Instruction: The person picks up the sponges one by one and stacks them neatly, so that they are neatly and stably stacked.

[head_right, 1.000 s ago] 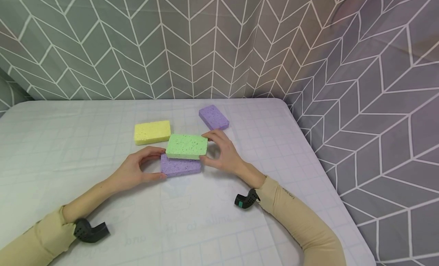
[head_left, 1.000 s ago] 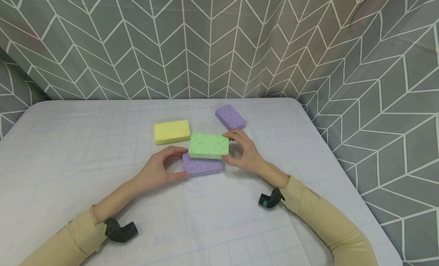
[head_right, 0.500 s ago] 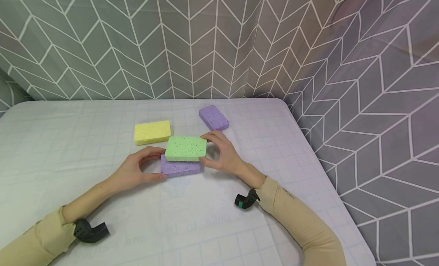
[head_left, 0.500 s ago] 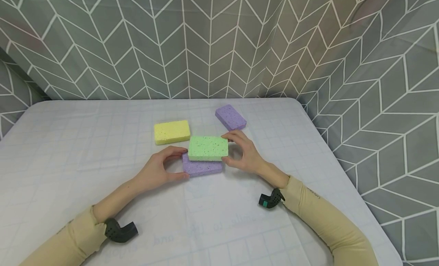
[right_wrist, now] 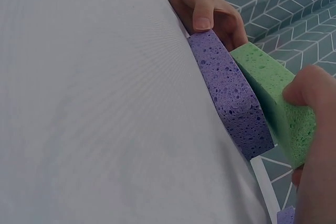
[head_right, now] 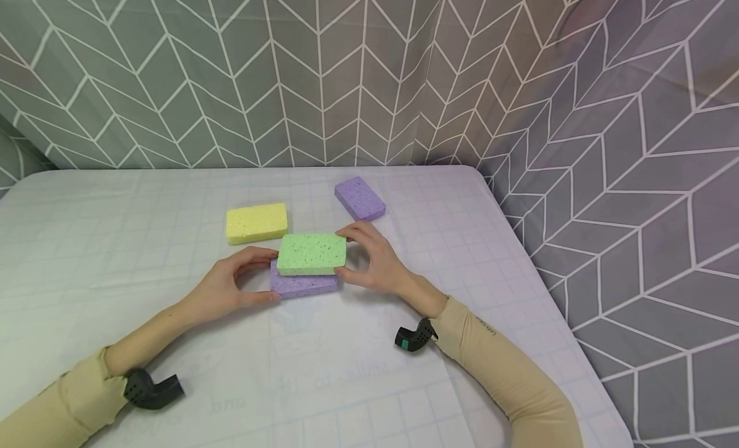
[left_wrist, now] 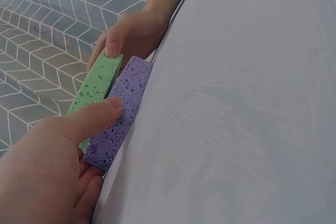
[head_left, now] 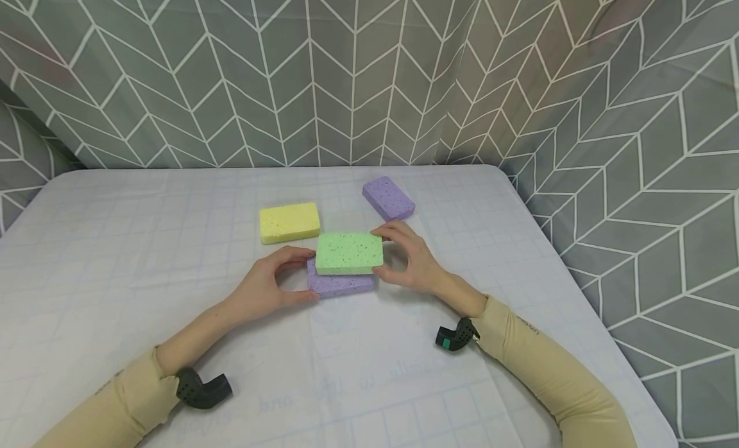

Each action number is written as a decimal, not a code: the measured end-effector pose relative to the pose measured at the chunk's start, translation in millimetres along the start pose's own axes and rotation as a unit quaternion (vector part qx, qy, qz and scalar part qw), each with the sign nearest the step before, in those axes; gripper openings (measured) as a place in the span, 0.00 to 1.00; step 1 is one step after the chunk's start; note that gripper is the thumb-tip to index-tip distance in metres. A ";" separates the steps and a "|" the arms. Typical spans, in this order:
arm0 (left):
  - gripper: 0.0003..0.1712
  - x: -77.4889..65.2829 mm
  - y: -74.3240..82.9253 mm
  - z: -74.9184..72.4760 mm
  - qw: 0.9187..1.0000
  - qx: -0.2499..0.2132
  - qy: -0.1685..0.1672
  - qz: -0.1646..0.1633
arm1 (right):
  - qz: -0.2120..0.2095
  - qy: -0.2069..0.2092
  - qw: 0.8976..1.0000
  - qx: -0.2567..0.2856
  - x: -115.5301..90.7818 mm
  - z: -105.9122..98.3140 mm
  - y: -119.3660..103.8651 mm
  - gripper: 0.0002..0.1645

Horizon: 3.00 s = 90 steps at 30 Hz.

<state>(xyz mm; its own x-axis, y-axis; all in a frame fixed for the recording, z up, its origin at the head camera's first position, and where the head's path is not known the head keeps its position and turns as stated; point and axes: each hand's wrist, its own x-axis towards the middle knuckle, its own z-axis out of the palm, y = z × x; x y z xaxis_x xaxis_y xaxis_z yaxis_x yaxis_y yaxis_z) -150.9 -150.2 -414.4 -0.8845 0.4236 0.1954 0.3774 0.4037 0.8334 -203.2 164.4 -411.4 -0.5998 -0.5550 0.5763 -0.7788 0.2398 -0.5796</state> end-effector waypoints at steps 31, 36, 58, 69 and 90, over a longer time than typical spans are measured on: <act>0.41 -0.8 -0.9 0.6 1.000 -0.005 -0.003 -0.006 | -0.003 -0.029 1.000 0.010 -1.3 -0.4 2.2 0.38; 0.42 -0.6 -1.3 1.0 1.000 -0.008 -0.002 -0.005 | -0.003 -0.040 0.999 0.021 -1.8 -0.9 5.0 0.37; 0.42 -1.1 -1.5 0.4 1.000 -0.003 -0.003 -0.009 | -0.022 -0.053 0.998 0.034 -2.9 -2.8 5.4 0.38; 0.42 -0.9 -2.1 1.1 1.000 -0.002 -0.001 -0.013 | -0.020 -0.071 0.996 0.048 -3.1 -3.1 6.5 0.39; 0.44 -1.2 -1.3 1.5 1.000 -0.009 0.003 -0.015 | -0.014 -0.084 0.996 0.039 -3.5 -1.3 3.8 0.39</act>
<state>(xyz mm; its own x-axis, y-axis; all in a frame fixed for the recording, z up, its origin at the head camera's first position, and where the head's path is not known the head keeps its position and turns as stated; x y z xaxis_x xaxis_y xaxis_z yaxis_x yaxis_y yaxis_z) -150.0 -150.0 -416.5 -0.8975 0.4059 0.1726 0.3450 0.4022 0.8481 -204.3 168.2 -414.8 -0.5331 -0.6879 0.4925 -0.7746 0.1629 -0.6111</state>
